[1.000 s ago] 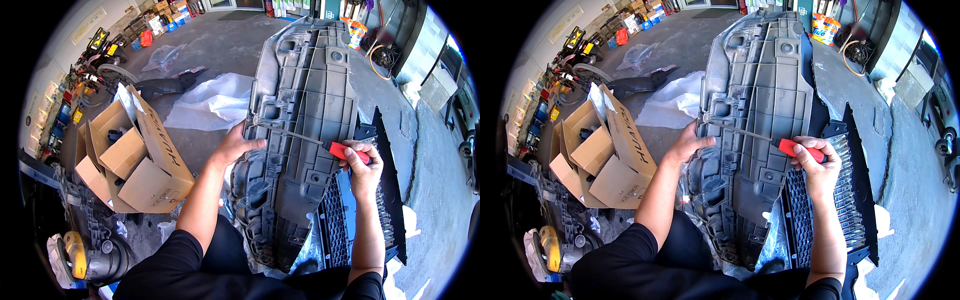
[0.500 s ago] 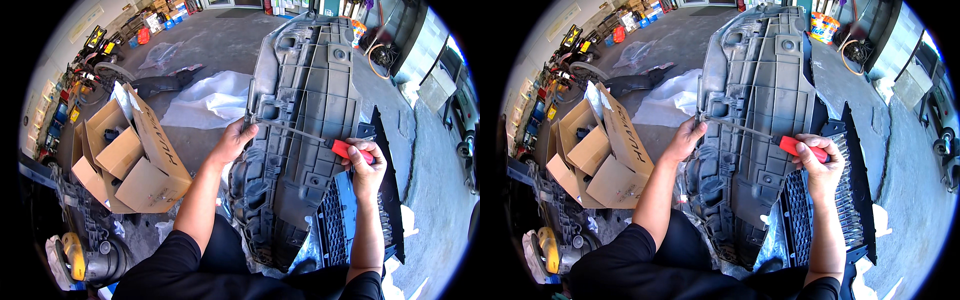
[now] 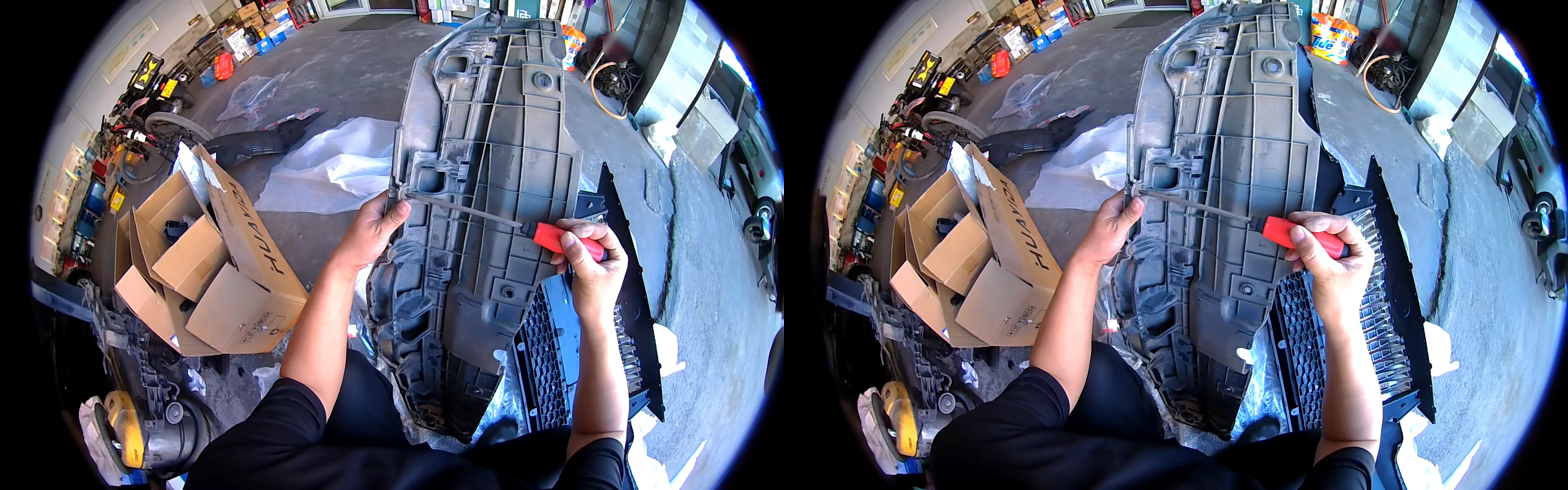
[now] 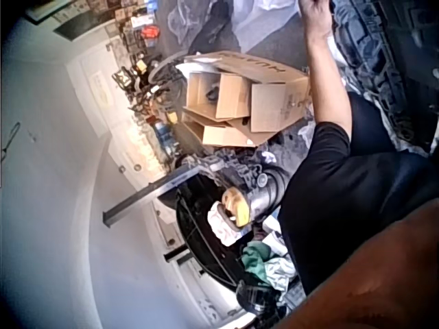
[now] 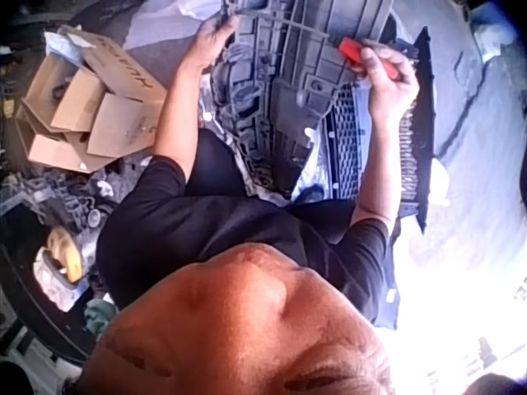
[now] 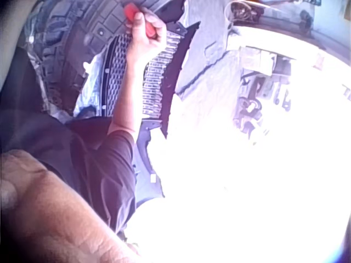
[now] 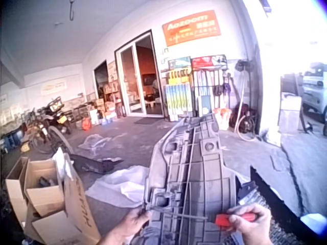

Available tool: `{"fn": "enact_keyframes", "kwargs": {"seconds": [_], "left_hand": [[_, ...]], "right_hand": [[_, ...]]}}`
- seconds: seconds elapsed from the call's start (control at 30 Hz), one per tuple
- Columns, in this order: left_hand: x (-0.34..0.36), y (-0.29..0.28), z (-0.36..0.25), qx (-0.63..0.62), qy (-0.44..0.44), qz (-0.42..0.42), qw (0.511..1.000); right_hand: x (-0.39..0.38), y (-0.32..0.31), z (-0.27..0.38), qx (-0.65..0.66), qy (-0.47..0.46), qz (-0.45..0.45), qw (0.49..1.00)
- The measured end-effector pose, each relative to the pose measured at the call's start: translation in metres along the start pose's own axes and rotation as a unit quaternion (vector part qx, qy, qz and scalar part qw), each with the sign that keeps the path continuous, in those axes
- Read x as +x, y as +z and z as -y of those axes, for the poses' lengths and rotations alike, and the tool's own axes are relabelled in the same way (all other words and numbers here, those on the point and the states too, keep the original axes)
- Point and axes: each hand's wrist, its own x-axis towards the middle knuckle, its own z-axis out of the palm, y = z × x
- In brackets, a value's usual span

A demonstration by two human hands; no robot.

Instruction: The person manipulates large plastic automotive bumper and grille components by hand and uses a flathead screwdriver to pry or detach clips and panels.

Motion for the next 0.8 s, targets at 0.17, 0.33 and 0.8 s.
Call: {"fn": "enact_keyframes", "kwargs": {"seconds": [0.17,0.33,0.8], "left_hand": [[0.004,-0.002,-0.004,0.003,0.013,-0.004,1.0],[0.005,-0.004,-0.009,0.001,0.002,0.003,1.0],[0.013,-0.008,-0.019,-0.001,0.013,0.0,1.0]], "right_hand": [[0.003,0.002,0.004,-0.001,-0.003,0.001,1.0],[0.006,0.004,0.008,0.006,-0.001,-0.004,1.0],[0.016,0.01,0.014,0.002,-0.002,-0.006,1.0]]}}
